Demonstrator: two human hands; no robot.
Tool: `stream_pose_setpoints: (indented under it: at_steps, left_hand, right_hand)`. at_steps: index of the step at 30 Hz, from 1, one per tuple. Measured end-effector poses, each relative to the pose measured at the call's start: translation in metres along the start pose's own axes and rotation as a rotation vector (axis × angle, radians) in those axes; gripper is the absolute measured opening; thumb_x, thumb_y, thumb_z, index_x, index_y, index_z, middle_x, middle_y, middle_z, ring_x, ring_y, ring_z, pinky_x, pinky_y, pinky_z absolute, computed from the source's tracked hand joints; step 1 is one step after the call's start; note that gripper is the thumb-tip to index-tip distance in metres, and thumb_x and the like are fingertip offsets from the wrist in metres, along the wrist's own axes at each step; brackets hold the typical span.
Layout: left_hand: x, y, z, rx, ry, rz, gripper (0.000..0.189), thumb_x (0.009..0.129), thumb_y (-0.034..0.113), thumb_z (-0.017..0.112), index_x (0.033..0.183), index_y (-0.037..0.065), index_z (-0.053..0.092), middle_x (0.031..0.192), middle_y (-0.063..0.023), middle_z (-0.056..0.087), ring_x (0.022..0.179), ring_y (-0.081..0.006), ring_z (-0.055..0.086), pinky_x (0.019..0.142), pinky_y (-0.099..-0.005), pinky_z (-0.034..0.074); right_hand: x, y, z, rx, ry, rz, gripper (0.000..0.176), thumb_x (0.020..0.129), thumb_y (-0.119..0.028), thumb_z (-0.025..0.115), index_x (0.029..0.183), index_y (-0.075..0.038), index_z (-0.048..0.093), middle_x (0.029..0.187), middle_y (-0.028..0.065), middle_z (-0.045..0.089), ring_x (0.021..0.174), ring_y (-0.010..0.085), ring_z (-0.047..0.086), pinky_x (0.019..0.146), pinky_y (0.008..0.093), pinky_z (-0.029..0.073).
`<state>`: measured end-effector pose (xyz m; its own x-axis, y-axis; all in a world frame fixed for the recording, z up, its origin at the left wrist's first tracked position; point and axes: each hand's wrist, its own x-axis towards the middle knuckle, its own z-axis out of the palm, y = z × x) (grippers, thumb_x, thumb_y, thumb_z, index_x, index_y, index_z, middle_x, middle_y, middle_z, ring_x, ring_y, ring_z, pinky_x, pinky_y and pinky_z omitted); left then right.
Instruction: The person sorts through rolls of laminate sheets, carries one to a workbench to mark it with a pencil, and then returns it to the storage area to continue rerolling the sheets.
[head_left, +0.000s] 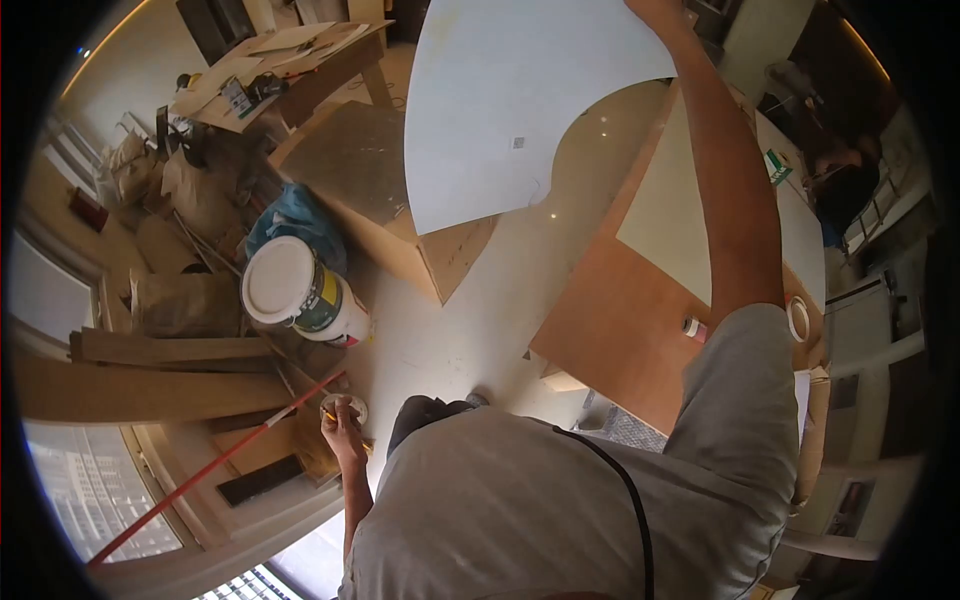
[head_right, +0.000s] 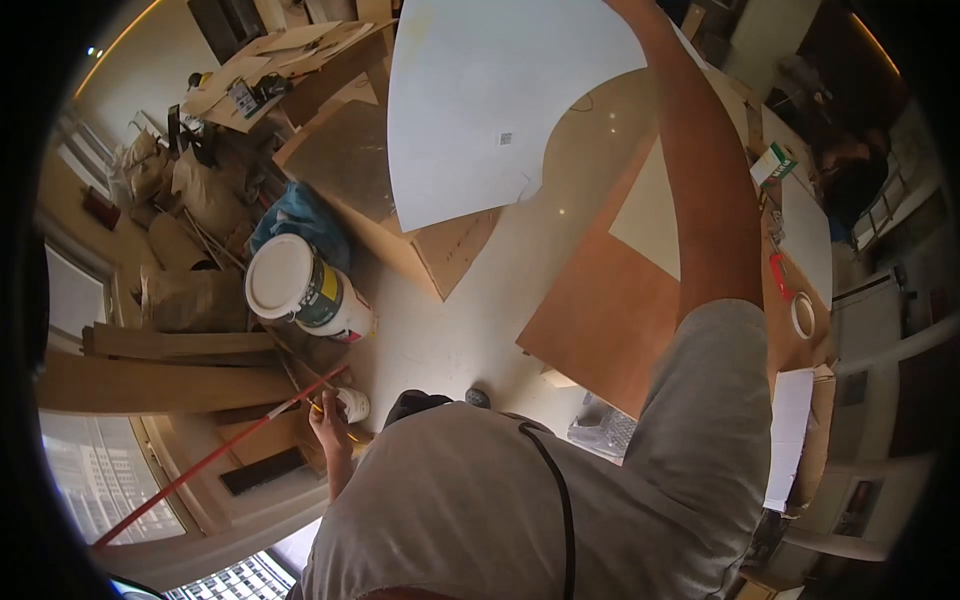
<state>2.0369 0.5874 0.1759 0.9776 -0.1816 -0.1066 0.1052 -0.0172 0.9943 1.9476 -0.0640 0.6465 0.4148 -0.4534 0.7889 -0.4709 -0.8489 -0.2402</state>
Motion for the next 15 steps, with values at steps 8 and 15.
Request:
stream_pose_setpoints:
  at_steps: [8,15]
  left_hand:
    - [0.173,0.075,0.107,-0.064,-0.182,-0.070,0.029,0.105,0.033,0.061,0.095,0.007,0.069,0.069,0.0054,0.053,0.052,-0.0016,0.040,0.045,-0.0182,0.030]
    - [0.290,0.099,0.216,-0.088,-0.311,-0.052,0.028,0.104,0.036,0.062,0.094,0.009,0.068,0.068,0.0058,0.053,0.050,-0.0016,0.040,0.044,-0.0185,0.030]
  right_hand:
    - [0.056,0.094,0.060,-0.379,0.044,0.041,0.033,0.096,-0.033,0.062,0.101,-0.002,0.070,0.101,0.0240,0.071,0.103,0.0431,0.066,0.089,0.0545,0.050]
    - [0.110,0.157,0.100,-0.520,0.043,0.045,0.034,0.096,-0.035,0.064,0.102,-0.002,0.070,0.107,0.0201,0.071,0.107,0.0402,0.065,0.091,0.0516,0.051]
